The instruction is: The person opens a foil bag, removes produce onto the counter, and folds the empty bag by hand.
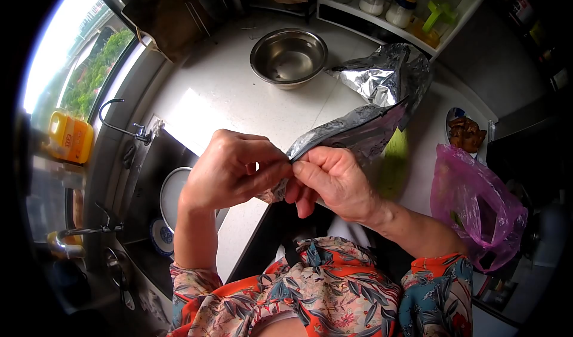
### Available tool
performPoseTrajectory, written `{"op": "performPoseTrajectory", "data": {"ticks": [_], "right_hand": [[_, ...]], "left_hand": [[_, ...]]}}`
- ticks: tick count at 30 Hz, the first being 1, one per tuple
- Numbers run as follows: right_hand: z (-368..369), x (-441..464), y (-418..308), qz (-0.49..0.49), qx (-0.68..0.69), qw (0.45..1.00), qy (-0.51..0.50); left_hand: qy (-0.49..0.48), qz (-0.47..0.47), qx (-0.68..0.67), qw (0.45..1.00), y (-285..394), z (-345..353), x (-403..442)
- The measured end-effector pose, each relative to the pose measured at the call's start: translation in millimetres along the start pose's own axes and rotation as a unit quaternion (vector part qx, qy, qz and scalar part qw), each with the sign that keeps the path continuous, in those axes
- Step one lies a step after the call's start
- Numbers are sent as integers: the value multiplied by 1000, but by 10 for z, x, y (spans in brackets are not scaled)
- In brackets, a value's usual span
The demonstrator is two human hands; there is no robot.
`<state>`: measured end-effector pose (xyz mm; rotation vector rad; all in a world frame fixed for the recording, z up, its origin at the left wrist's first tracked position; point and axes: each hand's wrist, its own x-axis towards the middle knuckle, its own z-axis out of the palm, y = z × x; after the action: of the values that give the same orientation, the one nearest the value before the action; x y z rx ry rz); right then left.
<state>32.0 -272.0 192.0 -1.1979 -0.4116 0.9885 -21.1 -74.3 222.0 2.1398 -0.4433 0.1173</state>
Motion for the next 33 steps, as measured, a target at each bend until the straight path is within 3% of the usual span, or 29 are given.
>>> {"op": "performPoseTrajectory", "data": {"ticks": [33], "right_hand": [[-24, -21, -63, 36, 44, 998, 0]], "left_hand": [[-27, -34, -75, 996, -7, -35, 50]]}}
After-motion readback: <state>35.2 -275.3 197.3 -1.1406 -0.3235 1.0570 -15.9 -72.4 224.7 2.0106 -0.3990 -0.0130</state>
